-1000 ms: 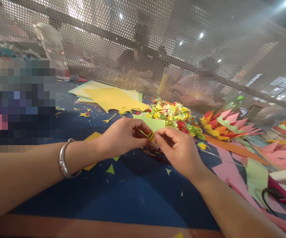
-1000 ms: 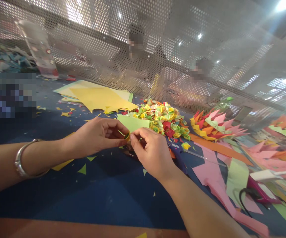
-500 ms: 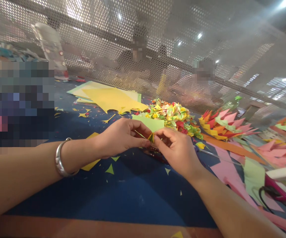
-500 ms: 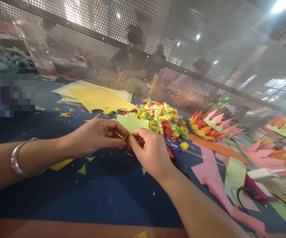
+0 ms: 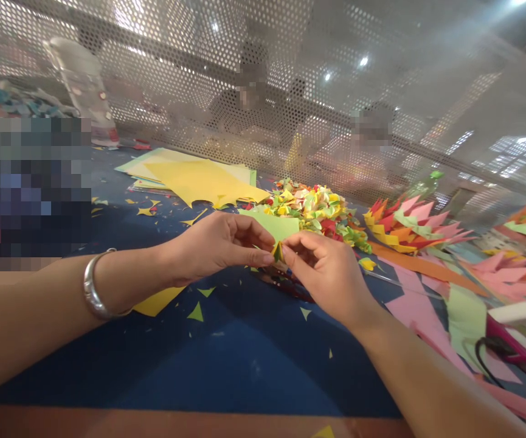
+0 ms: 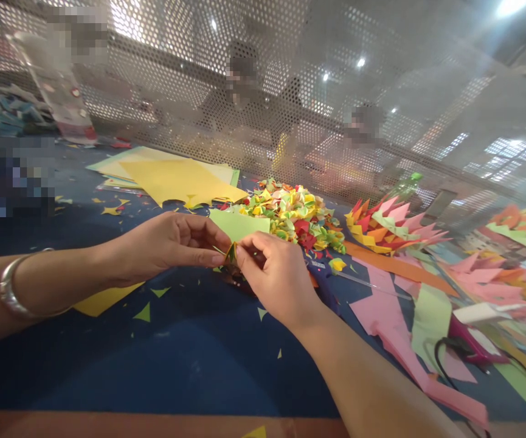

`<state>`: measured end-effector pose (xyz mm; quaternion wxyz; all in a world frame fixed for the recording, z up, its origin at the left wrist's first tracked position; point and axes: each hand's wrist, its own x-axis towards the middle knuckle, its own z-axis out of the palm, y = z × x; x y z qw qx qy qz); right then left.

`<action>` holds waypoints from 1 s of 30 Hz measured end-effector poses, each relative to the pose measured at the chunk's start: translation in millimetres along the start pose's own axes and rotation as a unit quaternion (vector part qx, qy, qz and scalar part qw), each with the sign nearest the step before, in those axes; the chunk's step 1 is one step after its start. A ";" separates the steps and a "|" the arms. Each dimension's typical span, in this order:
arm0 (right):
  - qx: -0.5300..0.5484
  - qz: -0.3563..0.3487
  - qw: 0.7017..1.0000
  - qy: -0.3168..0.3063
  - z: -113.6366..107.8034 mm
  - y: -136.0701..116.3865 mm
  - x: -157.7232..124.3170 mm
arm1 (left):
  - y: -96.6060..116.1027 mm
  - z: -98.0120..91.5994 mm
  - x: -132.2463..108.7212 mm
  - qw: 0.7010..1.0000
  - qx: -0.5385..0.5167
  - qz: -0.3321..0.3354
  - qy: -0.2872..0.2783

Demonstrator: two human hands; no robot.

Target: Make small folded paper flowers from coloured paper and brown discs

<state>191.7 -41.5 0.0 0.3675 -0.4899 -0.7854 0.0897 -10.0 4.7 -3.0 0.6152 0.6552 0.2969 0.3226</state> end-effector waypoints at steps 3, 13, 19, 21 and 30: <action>0.004 0.003 1.000 -0.004 0.3 -0.1 -0.7 | 0.4 0.1 -0.4 1.000 0.016 0.006 0.000; 0.016 0.008 1.000 -0.005 -1.6 -1.1 -1.3 | 2.1 -3.2 -0.7 1.000 -0.009 -0.005 -0.012; 0.031 0.012 0.999 -0.017 -3.6 -1.8 -1.7 | 2.8 -5.5 -0.4 0.999 -0.026 -0.017 -0.013; 0.040 0.009 0.999 -0.021 -4.0 -2.4 -1.7 | 2.2 -5.7 -0.5 0.999 -0.039 -0.025 -0.010; 0.040 -0.020 0.998 -0.036 -4.0 -3.9 -2.6 | 3.8 -5.9 -1.0 0.992 -0.086 -0.088 0.009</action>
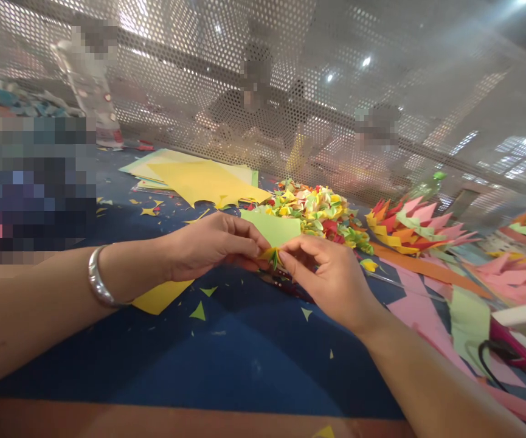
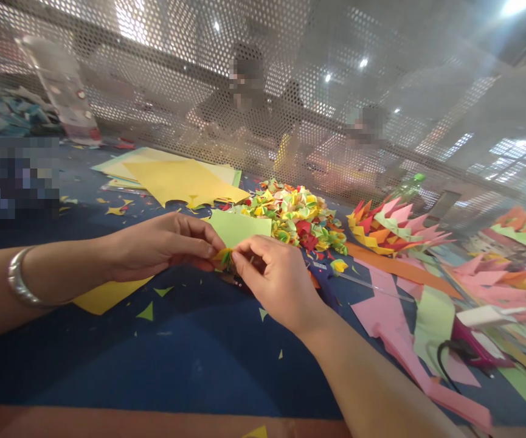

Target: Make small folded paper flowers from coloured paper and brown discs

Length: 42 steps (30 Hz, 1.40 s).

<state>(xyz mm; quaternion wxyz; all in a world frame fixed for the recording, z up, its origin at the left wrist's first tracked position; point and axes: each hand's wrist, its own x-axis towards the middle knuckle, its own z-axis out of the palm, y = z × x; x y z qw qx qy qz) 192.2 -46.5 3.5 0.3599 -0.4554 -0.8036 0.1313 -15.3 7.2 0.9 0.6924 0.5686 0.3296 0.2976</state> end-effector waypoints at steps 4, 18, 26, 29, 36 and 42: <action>-0.015 -0.017 1.000 -0.002 0.5 -1.6 0.0 | 3.9 -1.5 -1.1 0.999 -0.023 -0.041 -0.017; -0.032 -0.049 0.998 -0.001 3.4 -2.7 -1.4 | 4.4 -2.8 2.1 0.995 -0.073 -0.060 -0.010; -0.026 -0.046 0.999 -0.005 4.3 -4.7 -3.4 | 1.9 -3.8 0.6 0.997 -0.051 -0.064 0.000; -0.021 -0.044 0.999 -0.012 5.4 -4.0 -3.8 | 1.6 -2.5 0.0 0.997 -0.034 -0.070 -0.004; -0.019 -0.020 0.999 -0.028 8.8 -2.3 -0.4 | -2.4 1.0 -0.6 0.998 0.047 -0.026 0.018; -0.014 0.013 0.999 -0.031 8.9 2.2 3.0 | -5.0 1.5 0.9 0.996 0.084 0.023 0.037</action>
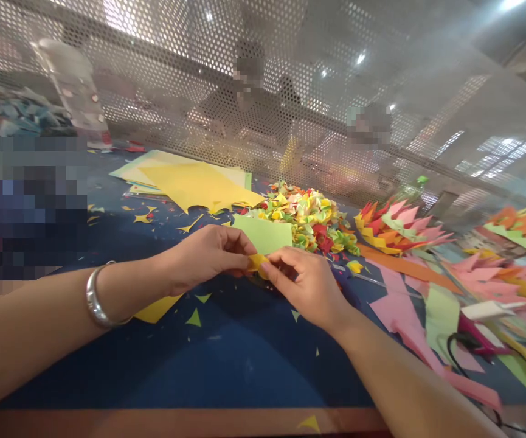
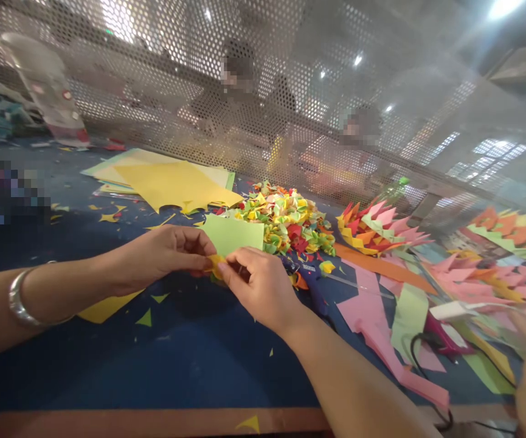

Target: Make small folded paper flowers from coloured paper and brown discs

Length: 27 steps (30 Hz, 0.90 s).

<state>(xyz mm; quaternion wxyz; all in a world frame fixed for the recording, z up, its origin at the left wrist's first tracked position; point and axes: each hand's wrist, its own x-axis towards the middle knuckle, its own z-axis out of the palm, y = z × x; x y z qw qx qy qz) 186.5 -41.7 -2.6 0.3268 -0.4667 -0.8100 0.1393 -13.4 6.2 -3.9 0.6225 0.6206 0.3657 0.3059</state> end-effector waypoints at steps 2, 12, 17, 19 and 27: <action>-0.002 0.017 1.000 0.003 -5.2 2.3 2.9 | -0.7 -1.4 2.2 1.000 -0.013 0.012 0.021; -0.193 0.209 0.957 -0.049 -82.3 18.5 -29.0 | -6.8 -5.9 10.9 0.994 -0.037 0.052 0.086; -0.216 0.280 0.933 -0.059 -90.4 39.3 -72.2 | -8.2 -6.1 12.2 0.994 -0.047 0.052 0.086; -0.212 0.286 0.934 -0.039 -88.3 43.1 -78.3 | -8.7 -5.9 12.6 0.995 -0.041 0.050 0.080; -0.036 0.390 0.920 0.029 -82.7 58.8 -78.5 | -6.0 -6.4 10.2 0.995 -0.062 0.032 0.070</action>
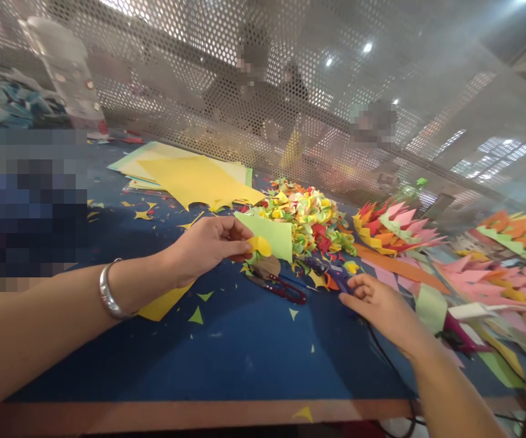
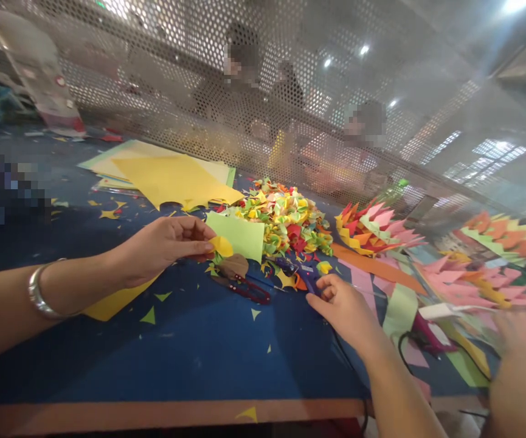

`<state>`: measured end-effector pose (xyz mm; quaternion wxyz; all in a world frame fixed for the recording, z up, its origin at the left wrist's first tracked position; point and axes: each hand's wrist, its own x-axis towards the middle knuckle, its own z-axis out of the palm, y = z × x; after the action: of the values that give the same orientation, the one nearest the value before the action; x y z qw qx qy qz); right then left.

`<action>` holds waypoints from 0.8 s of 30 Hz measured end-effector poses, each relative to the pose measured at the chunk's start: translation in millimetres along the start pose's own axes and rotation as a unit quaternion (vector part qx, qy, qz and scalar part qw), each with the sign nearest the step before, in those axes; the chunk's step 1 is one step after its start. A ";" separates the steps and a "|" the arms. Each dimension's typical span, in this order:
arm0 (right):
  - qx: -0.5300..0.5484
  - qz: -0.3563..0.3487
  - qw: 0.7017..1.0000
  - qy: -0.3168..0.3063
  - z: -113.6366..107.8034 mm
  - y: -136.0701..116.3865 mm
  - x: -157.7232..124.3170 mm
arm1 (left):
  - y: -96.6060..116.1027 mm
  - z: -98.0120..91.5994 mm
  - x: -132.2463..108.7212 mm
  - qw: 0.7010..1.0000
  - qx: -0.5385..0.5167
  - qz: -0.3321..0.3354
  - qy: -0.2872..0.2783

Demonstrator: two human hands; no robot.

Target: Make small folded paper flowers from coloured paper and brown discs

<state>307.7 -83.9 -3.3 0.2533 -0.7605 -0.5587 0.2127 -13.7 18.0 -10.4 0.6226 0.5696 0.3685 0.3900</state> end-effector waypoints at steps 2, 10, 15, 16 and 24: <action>0.111 0.042 0.993 0.003 -0.2 1.4 1.1 | -0.2 -0.3 0.2 1.000 -0.007 -0.005 -0.001; 0.458 0.113 0.881 0.041 -6.9 -11.0 -7.5 | 1.8 2.0 -2.7 0.998 -0.039 -0.052 -0.028; 0.628 0.133 0.762 -0.088 -2.8 -26.1 -20.4 | 0.5 2.7 -1.8 0.997 -0.045 -0.054 -0.044; 0.650 0.112 0.744 -0.105 -1.8 -30.1 -22.5 | 0.3 2.9 -1.4 0.996 -0.050 -0.057 -0.045; 0.616 0.035 0.775 -0.138 12.9 -46.9 -19.6 | 1.8 5.0 -1.6 0.996 -0.042 -0.055 -0.053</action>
<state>259.5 -89.2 16.6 0.5801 -0.4238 -0.3106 0.6224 -9.9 14.5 -8.2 0.6851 0.5419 0.3487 0.3397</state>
